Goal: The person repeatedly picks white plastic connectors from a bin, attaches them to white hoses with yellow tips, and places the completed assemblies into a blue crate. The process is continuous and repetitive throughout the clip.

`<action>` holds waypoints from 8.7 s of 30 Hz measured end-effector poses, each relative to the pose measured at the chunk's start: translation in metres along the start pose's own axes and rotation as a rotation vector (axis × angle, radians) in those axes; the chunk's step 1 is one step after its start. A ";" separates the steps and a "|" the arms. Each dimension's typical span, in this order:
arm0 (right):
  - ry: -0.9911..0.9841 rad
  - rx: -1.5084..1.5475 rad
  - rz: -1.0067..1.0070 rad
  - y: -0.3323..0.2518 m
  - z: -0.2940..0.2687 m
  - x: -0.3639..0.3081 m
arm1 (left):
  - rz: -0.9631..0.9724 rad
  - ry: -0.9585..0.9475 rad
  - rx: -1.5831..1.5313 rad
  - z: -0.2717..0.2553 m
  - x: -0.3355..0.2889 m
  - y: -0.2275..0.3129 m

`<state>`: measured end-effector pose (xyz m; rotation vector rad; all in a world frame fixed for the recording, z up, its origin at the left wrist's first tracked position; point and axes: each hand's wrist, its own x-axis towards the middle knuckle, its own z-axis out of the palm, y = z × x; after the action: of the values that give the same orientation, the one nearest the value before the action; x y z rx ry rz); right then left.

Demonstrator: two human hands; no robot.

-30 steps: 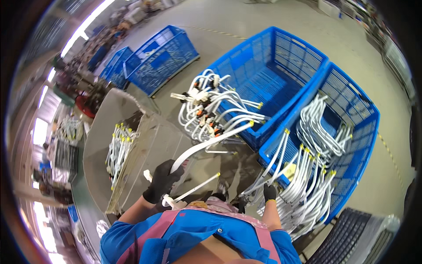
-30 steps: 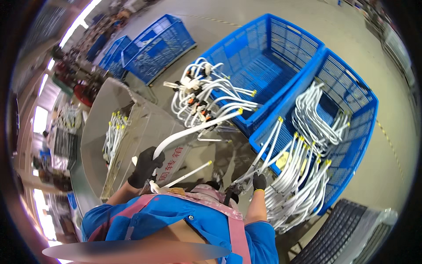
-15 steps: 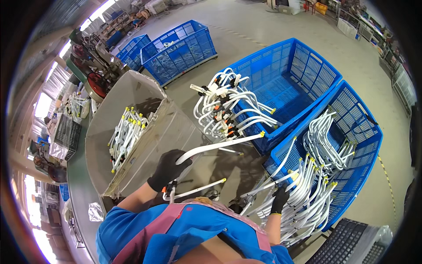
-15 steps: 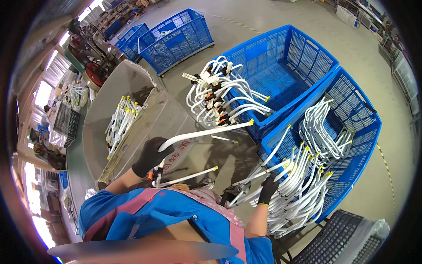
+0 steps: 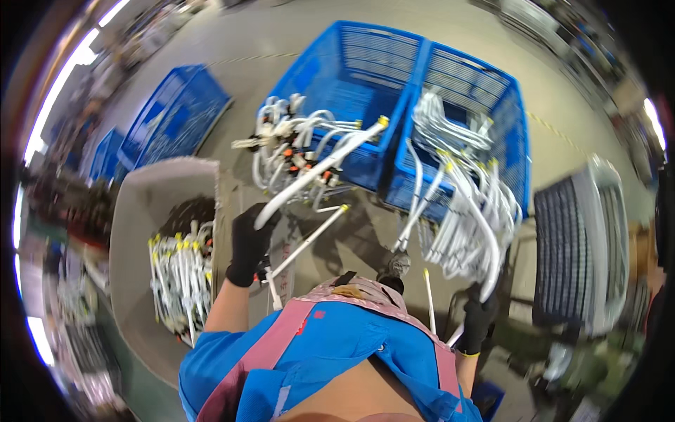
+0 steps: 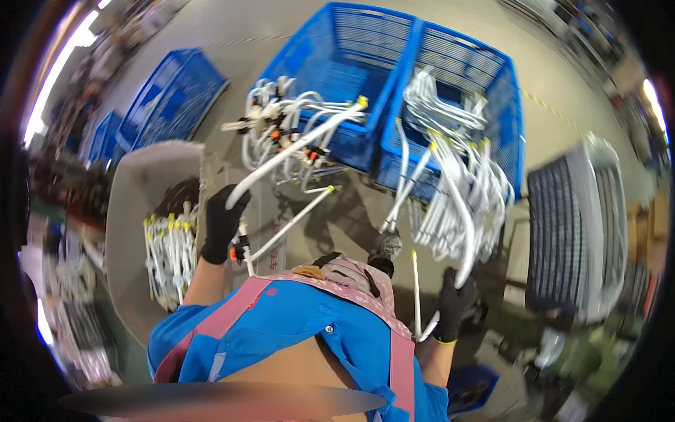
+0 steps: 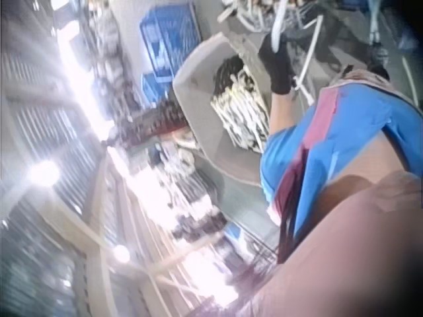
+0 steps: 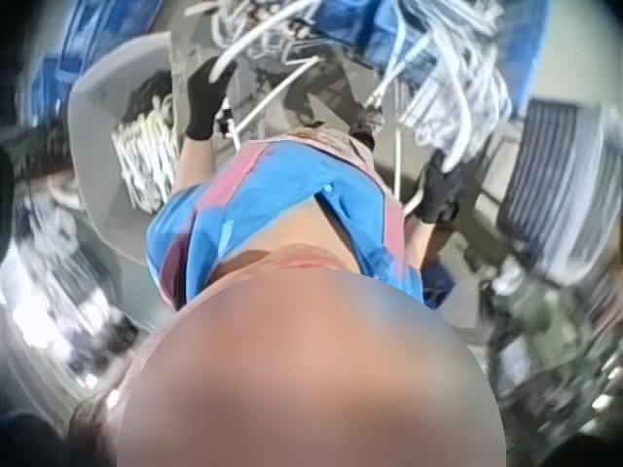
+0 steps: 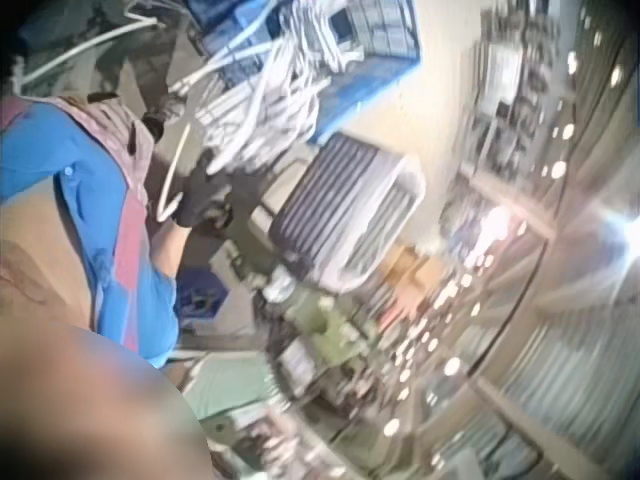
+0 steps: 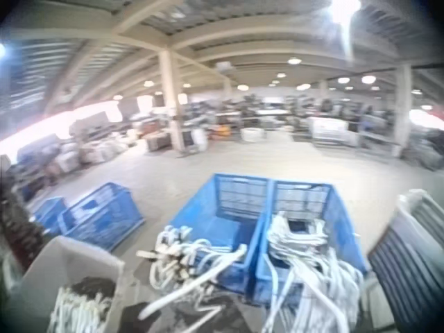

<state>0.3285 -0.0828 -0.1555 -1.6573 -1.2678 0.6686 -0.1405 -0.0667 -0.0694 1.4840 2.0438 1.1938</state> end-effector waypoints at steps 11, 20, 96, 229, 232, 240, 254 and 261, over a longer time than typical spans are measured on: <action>0.818 -0.322 -0.055 -0.021 -0.137 -0.158 | 0.179 -0.286 -0.248 -0.017 0.001 0.066; 0.758 -0.319 -0.158 -0.057 -0.194 -0.237 | 0.824 -0.806 -0.468 0.075 -0.033 0.164; 0.800 -0.675 0.941 0.046 -0.258 -0.097 | 0.469 -2.116 -0.258 0.866 -0.170 0.609; 0.487 -0.873 0.266 0.052 -0.371 -0.152 | 0.519 -1.832 -0.309 0.582 -0.238 0.379; 0.489 -0.944 0.310 0.056 -0.371 -0.154 | 0.489 -1.821 -0.317 0.583 -0.239 0.377; 0.489 -0.901 0.346 0.060 -0.369 -0.159 | 0.469 -1.850 -0.372 0.590 -0.238 0.371; 0.435 -0.662 0.439 0.073 -0.314 -0.171 | 0.478 -1.816 -0.350 0.582 -0.238 0.373; 0.529 -0.725 0.556 0.088 -0.307 -0.175 | 0.886 -1.349 -0.447 0.548 -0.254 0.387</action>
<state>0.5679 -0.3550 -0.1193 -2.6106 -0.6755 0.0221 0.5725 -0.0245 -0.1341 2.0712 0.2182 0.4368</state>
